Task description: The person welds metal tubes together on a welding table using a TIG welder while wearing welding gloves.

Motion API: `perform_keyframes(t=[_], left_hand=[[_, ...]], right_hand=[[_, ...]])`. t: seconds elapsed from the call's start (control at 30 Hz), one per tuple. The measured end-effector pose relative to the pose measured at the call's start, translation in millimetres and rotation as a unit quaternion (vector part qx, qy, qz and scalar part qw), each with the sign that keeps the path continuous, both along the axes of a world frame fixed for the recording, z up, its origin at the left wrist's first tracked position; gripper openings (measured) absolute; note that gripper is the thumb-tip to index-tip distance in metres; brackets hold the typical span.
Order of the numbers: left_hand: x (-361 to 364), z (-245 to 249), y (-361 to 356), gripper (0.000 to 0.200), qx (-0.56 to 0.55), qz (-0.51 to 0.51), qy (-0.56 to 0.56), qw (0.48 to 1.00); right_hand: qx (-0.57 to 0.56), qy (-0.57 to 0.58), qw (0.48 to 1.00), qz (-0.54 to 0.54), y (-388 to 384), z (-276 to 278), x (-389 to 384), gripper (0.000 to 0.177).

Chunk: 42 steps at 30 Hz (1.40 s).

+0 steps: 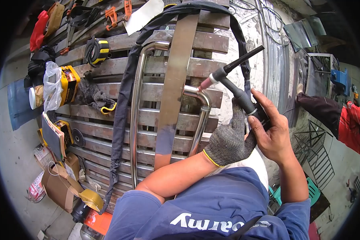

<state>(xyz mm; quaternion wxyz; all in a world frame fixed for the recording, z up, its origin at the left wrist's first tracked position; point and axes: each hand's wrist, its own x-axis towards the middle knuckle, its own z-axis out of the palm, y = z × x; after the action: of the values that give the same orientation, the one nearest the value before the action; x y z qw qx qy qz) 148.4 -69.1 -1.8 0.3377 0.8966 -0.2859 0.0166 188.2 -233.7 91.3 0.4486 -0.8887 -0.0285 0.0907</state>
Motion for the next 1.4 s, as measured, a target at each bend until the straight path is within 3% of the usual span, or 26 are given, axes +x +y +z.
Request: perform_keyframes(t=[0.27,0.33,0.37,0.57,0.67,0.73,0.8,0.9,0.97,1.17,1.27,1.37,1.4], left_hand=[[0.2,-9.1,-1.1,0.086,-0.041,-0.021,0.005,0.999],[5.2,-4.9,-0.7,0.087,-0.062,-0.025,0.0,0.998],[4.2,1.9,2.7,0.089,-0.003,-0.052,0.013,0.999],[-0.6,-1.5,0.6,0.091,-0.007,-0.027,0.022,0.999],[0.2,-3.7,1.5,0.093,-0.003,-0.029,-0.042,0.999],[-23.9,-41.7,-10.8,0.084,-0.185,-0.009,0.184,0.965],[-35.0,-62.5,-21.0,0.075,-0.352,0.012,0.394,0.849],[-16.8,-28.6,-7.2,0.067,-0.163,-0.015,0.125,0.979],[1.2,-2.1,1.6,0.063,-0.025,-0.031,-0.065,0.997],[4.7,-8.9,1.7,0.062,-0.063,-0.047,-0.089,0.993],[0.3,-10.0,-0.4,0.062,-0.09,-0.039,-0.03,0.995],[3.2,-7.0,2.8,0.066,-0.026,-0.051,-0.114,0.992],[-0.2,-7.8,0.6,0.067,-0.106,-0.023,0.005,0.994]], right_hand=[[0.03,0.086,0.996,-0.022,2.0,6.3,0.7,0.061],[0.016,0.023,1.0,-0.008,0.7,0.7,-0.3,0.061],[0.01,-0.008,1.0,-0.001,0.4,-1.8,-0.8,0.061],[0.008,0.011,1.0,-0.007,1.5,2.3,-1.9,0.061],[-0.003,0.014,1.0,0.0,1.1,3.9,-1.3,0.061],[-0.005,-0.003,1.0,0.012,-0.6,0.6,-1.2,0.061],[-0.002,-0.018,1.0,0.015,-0.9,-3.4,-2.0,0.061],[0.009,-0.02,1.0,0.003,0.5,-3.5,-2.8,0.061],[0.012,0.004,1.0,-0.008,2.1,3.4,-2.9,0.061],[0.009,0.0,1.0,-0.007,1.6,1.2,-4.1,0.061],[0.0,-0.014,1.0,0.004,1.5,1.5,-3.0,0.061],[0.001,0.002,1.0,0.004,1.1,3.2,-3.4,0.062],[-0.005,-0.014,1.0,0.011,0.5,1.0,-3.5,0.062]])
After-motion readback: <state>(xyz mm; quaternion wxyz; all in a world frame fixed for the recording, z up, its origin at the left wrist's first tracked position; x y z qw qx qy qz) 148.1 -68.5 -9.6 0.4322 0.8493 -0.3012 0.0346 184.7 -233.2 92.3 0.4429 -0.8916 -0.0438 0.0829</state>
